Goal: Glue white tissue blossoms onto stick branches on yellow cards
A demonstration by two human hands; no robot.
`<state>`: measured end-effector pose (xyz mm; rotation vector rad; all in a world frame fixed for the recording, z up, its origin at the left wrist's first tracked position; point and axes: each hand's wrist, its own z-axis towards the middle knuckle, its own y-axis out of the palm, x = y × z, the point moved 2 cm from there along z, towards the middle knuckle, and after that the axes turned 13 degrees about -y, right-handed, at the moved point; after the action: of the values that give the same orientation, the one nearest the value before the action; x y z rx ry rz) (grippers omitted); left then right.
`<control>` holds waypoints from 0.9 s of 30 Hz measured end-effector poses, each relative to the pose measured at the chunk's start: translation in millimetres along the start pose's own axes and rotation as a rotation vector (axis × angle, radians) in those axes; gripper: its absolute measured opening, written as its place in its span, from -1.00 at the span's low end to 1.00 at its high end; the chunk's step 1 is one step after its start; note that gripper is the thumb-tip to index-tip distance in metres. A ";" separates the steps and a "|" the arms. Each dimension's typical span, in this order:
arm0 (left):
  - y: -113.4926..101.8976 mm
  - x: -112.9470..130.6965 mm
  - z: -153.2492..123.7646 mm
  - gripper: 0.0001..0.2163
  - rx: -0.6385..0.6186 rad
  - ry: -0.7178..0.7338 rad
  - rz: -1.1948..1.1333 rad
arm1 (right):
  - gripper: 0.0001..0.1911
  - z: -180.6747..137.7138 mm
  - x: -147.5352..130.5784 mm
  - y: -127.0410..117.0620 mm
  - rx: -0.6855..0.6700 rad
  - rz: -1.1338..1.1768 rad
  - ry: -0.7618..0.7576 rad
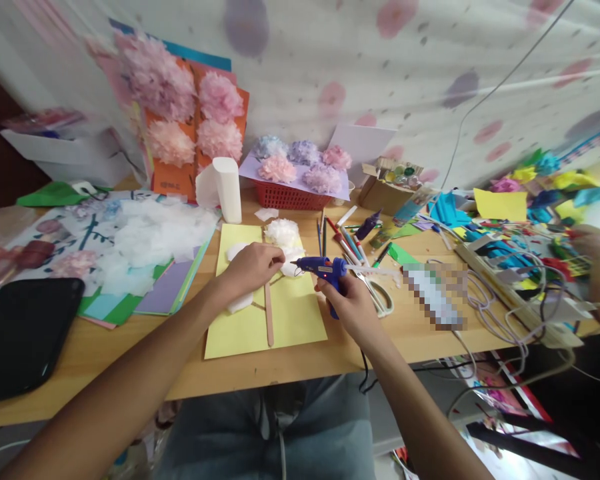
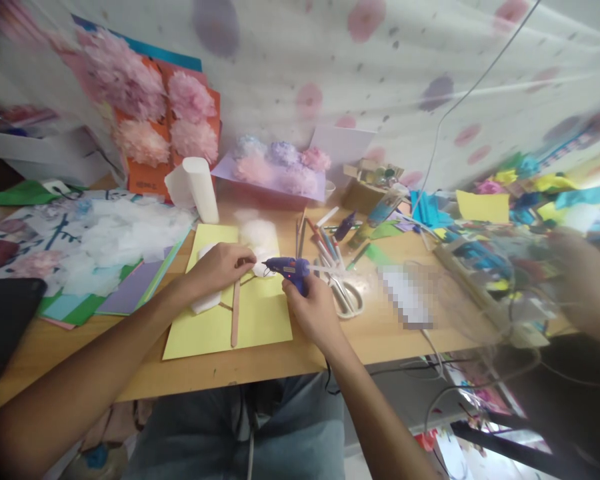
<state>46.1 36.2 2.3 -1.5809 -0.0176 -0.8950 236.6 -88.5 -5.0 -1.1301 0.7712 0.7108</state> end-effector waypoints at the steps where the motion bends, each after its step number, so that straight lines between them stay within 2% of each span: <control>1: 0.5 -0.1 -0.3 -0.80 -0.001 0.000 0.000 | -0.68 0.7 -0.4 0.7 -0.007 -0.013 -0.010; 5: 2.3 -1.8 -1.0 -0.82 0.009 -0.003 -0.012 | -0.69 3.7 -7.1 2.3 -0.030 -0.111 -0.023; 13: 3.5 -3.0 -2.4 -0.83 0.040 0.006 -0.051 | -0.74 8.9 -22.5 1.4 -0.070 -0.348 -0.145; 27: 5.0 -4.1 -1.3 -0.81 0.054 0.005 -0.018 | -0.74 9.4 -23.5 6.4 -0.104 -0.458 -0.162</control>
<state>45.0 35.8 -4.2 -1.5304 -0.0517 -0.9057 220.0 -80.2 13.4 -1.2695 0.3215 0.4501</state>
